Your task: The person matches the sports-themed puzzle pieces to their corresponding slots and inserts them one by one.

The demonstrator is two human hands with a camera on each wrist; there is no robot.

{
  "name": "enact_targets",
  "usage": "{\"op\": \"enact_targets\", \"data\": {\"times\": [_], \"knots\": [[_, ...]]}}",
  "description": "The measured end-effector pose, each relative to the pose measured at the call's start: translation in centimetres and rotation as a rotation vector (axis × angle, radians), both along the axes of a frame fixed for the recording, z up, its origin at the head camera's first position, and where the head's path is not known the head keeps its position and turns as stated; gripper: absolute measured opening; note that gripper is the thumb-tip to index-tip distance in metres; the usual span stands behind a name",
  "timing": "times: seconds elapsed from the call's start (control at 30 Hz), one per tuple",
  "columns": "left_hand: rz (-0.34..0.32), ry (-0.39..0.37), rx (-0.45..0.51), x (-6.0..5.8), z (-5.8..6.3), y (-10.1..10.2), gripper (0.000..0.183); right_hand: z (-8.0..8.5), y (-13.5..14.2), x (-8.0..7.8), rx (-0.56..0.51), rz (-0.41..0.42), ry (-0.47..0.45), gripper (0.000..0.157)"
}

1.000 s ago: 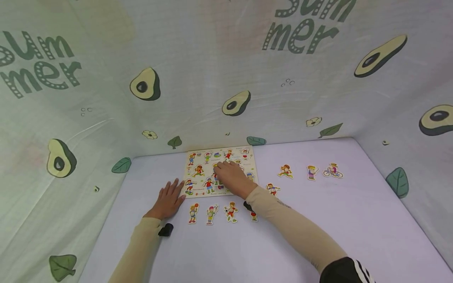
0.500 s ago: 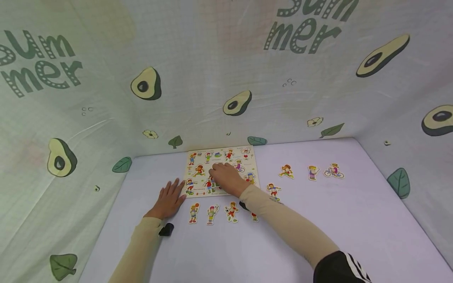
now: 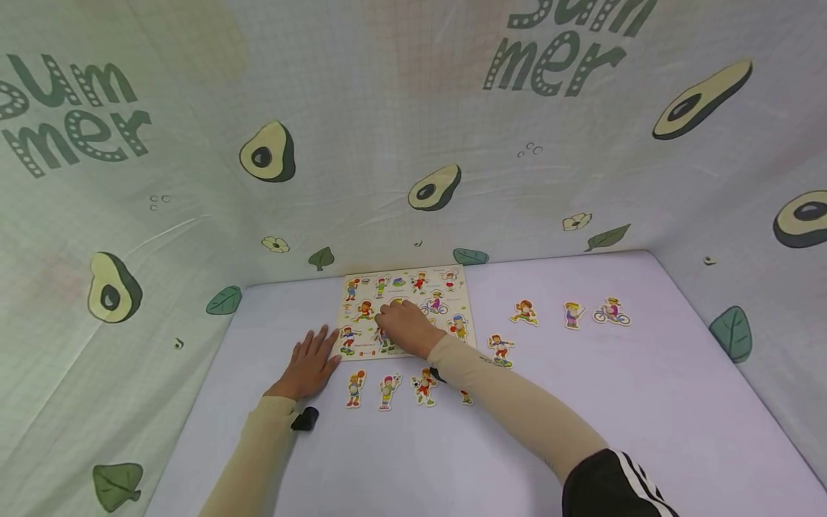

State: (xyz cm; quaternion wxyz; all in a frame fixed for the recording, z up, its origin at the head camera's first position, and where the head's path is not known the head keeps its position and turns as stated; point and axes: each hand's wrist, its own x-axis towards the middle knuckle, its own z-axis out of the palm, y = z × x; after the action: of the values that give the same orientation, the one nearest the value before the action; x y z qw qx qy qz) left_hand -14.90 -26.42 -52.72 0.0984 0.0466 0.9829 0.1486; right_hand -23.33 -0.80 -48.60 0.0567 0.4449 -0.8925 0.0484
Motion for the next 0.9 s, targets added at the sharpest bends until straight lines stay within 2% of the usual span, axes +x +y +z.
{"op": "enact_targets", "data": {"times": [0.13,0.3,0.43,0.7,0.9], "knots": [[-0.012,0.014,0.002,0.0,-0.5,-0.2,0.064,-0.3,-0.3,-0.2,0.014,0.005,-0.014,0.009],[-0.012,0.031,0.037,0.1,-0.2,-0.1,0.063,-0.5,-0.6,-0.3,0.041,-0.003,-0.019,0.011],[-0.007,0.02,0.031,-0.1,-0.3,-0.1,0.062,-0.5,-0.9,-0.3,0.055,-0.008,-0.018,0.013],[-0.003,0.002,-0.002,-0.5,-1.2,-0.5,0.066,-0.9,-1.1,-0.4,0.072,0.001,-0.02,0.013],[0.0,-0.003,0.004,-0.5,-1.1,-0.4,0.066,-1.1,-1.5,-0.6,0.085,0.001,-0.043,0.014]]}}
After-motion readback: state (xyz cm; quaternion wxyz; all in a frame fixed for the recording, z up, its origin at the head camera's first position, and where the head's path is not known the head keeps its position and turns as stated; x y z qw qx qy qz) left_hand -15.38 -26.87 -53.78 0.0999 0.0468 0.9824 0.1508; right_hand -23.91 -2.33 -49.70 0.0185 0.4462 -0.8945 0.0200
